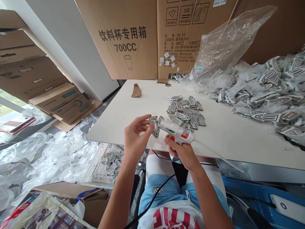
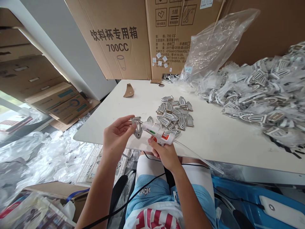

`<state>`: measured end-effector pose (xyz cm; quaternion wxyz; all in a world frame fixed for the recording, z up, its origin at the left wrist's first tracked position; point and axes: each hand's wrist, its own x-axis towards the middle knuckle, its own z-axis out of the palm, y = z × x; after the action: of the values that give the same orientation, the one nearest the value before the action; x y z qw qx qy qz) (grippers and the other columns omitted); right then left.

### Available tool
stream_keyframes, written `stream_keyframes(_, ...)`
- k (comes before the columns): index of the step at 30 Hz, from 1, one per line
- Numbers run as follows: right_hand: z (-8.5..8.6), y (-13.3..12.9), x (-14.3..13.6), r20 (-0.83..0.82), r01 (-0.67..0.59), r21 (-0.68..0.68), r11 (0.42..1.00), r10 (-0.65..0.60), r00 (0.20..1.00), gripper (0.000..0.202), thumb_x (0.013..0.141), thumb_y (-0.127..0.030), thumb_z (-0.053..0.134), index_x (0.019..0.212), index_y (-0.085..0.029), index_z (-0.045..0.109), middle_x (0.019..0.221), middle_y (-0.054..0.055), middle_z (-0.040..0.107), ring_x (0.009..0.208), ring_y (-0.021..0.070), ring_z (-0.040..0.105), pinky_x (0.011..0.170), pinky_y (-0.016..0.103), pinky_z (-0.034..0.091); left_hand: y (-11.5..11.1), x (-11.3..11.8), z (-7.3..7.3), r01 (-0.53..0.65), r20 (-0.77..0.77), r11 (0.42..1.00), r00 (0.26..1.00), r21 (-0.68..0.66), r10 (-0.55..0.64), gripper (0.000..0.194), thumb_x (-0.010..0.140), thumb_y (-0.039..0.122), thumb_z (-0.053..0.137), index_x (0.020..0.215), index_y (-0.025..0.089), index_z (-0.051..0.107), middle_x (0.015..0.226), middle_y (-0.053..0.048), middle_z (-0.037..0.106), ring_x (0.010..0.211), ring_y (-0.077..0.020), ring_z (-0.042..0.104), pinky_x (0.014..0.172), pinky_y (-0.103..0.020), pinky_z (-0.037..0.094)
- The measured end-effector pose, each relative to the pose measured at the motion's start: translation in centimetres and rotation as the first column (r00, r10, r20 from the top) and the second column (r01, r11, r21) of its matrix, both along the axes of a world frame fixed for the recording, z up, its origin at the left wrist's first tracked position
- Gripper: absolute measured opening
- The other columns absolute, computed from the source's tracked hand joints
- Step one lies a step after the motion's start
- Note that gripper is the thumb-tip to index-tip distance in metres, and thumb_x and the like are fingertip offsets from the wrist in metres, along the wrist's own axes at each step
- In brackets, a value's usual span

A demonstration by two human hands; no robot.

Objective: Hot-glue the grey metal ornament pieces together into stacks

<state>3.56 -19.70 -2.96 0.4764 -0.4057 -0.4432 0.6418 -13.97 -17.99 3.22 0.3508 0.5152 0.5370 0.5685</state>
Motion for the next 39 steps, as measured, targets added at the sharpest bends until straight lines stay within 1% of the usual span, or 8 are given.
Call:
stream_keyframes(9,-0.3,-0.1,0.0,-0.013,0.02,0.011,1.0,-0.019,1.0,0.04,0.092,-0.05,0.078,0.074,-0.023,0.055,0.057,-0.006,0.045,0.049,0.0103,0.034,0.048,0.027,0.027,-0.2,-0.2,0.3,-0.042,-0.085,0.998,0.995,0.044,0.045,0.032,0.085,0.028,0.082,0.116,0.022,0.081,0.094,-0.005,0.081,0.078,-0.0185,0.073,0.081,-0.039,0.065)
stream_keyframes(14,-0.5,-0.1,-0.1,0.006,0.035,0.006,0.999,-0.035,0.999,0.034,0.092,-0.052,0.078,0.086,-0.023,0.062,0.055,-0.007,0.045,0.047,0.0104,0.035,0.048,0.027,0.027,-0.5,-0.3,0.5,-0.055,-0.219,0.993,0.973,0.101,0.076,0.03,0.088,0.027,0.078,0.118,0.025,0.08,0.094,-0.003,0.08,0.078,-0.0184,0.072,0.085,-0.04,0.064)
stream_keyframes(19,-0.5,0.0,-0.1,0.034,0.045,0.02,0.999,-0.046,0.998,0.035,0.092,-0.052,0.078,0.107,-0.021,0.072,0.059,-0.007,0.048,0.048,0.0101,0.035,0.048,0.027,0.026,-0.6,-0.7,0.6,-0.018,-0.446,0.97,0.886,0.244,0.129,0.026,0.094,0.026,0.071,0.119,0.028,0.078,0.096,-0.002,0.08,0.08,-0.0185,0.07,0.085,-0.037,0.059)
stream_keyframes(22,-0.6,0.1,-0.2,0.032,0.064,0.007,0.998,-0.064,0.997,0.037,0.091,-0.053,0.079,0.11,-0.022,0.073,0.065,-0.005,0.054,0.048,0.0096,0.035,0.047,0.026,0.026,-0.3,-1.2,0.6,0.059,-0.557,0.945,0.819,0.321,0.138,0.026,0.098,0.026,0.064,0.12,0.029,0.078,0.095,-0.003,0.079,0.081,-0.0196,0.069,0.084,-0.036,0.057)
stream_keyframes(25,-0.6,0.1,-0.3,0.041,0.051,0.005,0.999,-0.051,0.998,0.038,0.093,-0.053,0.077,0.114,-0.023,0.072,0.059,-0.007,0.048,0.048,0.01,0.032,0.047,0.026,0.027,0.0,-1.5,0.4,0.111,-0.616,0.925,0.774,0.363,0.149,0.027,0.101,0.024,0.06,0.122,0.028,0.077,0.09,-0.004,0.077,0.083,-0.0205,0.069,0.083,-0.037,0.055)
stream_keyframes(29,-0.3,0.0,-0.3,0.057,0.03,-0.01,0.999,-0.03,0.998,0.038,0.094,-0.053,0.075,0.117,-0.022,0.071,0.056,-0.009,0.041,0.05,0.0103,0.03,0.049,0.025,0.027,0.0,-1.5,0.2,0.095,-0.601,0.928,0.785,0.359,0.152,0.027,0.101,0.024,0.061,0.123,0.028,0.076,0.094,-0.004,0.078,0.081,-0.0192,0.068,0.083,-0.036,0.055)
stream_keyframes(36,0.2,0.0,-0.4,0.058,0.03,-0.024,0.999,-0.028,0.998,0.04,0.091,-0.054,0.077,0.111,-0.021,0.07,0.067,-0.005,0.055,0.05,0.0083,0.031,0.048,0.025,0.028,-0.3,-1.5,0.5,0.024,-0.516,0.956,0.846,0.291,0.136,0.025,0.099,0.029,0.067,0.122,0.028,0.078,0.1,-0.003,0.08,0.084,-0.0194,0.071,0.085,-0.035,0.057)
stream_keyframes(39,0.1,0.0,-0.4,0.061,0.023,-0.018,1.0,-0.022,0.998,0.039,0.09,-0.054,0.078,0.11,-0.021,0.07,0.069,-0.004,0.057,0.049,0.0084,0.032,0.047,0.025,0.03,-0.1,-1.3,0.4,-0.048,-0.41,0.969,0.9,0.241,0.147,0.026,0.095,0.031,0.072,0.121,0.029,0.079,0.1,-0.003,0.08,0.086,-0.0199,0.072,0.089,-0.037,0.059)
